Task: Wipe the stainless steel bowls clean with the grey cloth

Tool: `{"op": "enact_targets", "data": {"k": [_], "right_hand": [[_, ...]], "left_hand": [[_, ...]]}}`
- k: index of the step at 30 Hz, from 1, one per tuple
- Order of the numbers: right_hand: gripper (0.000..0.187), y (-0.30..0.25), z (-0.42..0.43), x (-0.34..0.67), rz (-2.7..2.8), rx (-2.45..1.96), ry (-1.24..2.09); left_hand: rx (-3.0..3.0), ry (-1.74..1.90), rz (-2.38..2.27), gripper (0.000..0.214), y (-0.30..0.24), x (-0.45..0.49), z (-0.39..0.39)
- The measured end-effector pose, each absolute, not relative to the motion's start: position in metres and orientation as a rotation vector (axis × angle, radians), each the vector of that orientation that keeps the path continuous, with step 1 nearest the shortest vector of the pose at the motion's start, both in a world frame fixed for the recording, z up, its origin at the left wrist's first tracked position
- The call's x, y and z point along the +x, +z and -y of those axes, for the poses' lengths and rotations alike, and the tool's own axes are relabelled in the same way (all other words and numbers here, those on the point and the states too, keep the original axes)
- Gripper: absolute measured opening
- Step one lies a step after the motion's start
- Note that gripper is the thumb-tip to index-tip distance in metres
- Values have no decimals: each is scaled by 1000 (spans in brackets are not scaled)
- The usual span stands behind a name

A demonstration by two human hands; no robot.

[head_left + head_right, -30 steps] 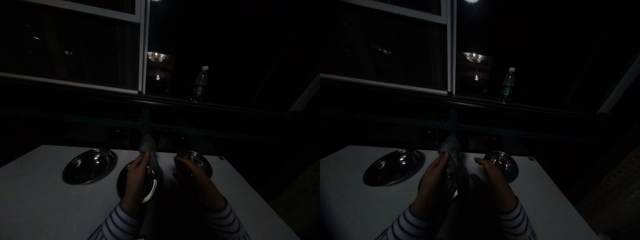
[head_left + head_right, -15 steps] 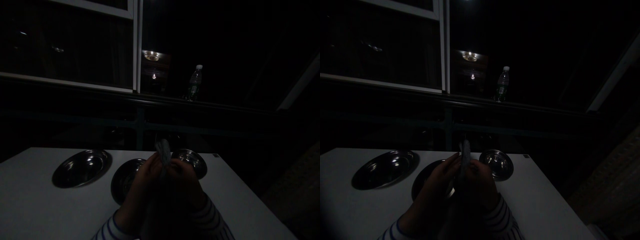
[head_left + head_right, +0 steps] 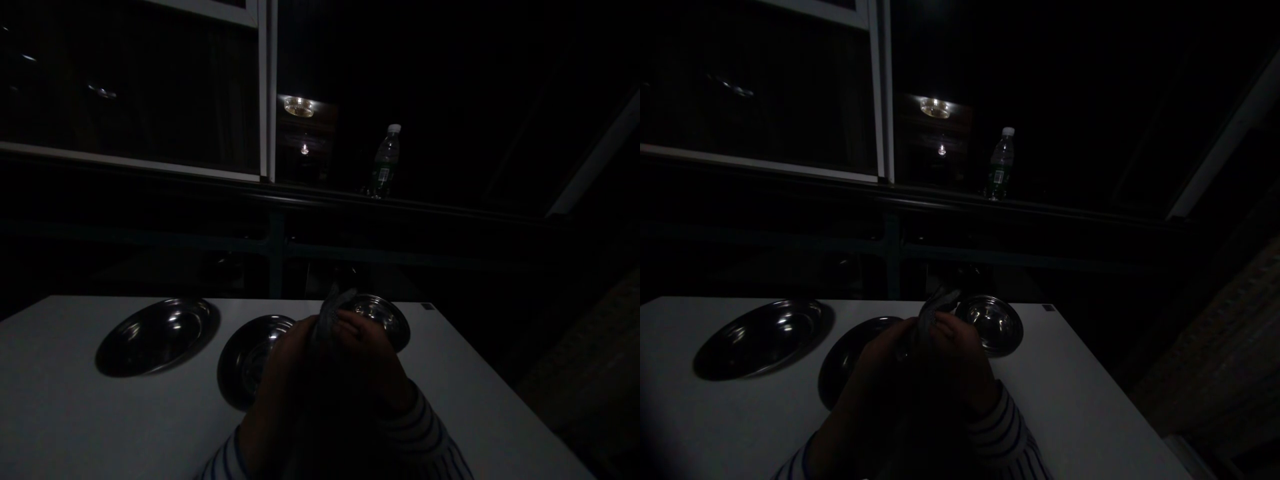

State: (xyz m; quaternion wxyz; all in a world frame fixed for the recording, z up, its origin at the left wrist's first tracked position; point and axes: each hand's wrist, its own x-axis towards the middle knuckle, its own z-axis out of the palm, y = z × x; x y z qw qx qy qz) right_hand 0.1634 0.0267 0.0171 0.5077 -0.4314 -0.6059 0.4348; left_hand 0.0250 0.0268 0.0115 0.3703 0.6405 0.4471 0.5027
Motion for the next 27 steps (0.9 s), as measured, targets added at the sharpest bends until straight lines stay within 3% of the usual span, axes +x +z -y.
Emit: {"op": "enact_targets", "data": {"k": [4, 10, 20, 24, 27], "right_hand": [[23, 17, -29, 168, 1529, -1151, 869], [23, 20, -32, 195, 1551, -1353, 619], [34, 13, -45, 228, 1368, -1409, 532], [27, 17, -44, 236, 1315, -1366, 518], [29, 20, -41, 241, 1303, -1334, 643]], "left_hand": [[1589, 1223, -1197, 13, 14, 23, -30], [1499, 1333, -1355, 17, 15, 4, -42], [1203, 1392, -1464, 34, 32, -14, -44], [1132, 1373, -1381, 29, 30, -23, -48], [1146, 1279, -1336, 39, 29, -28, -50]]}}
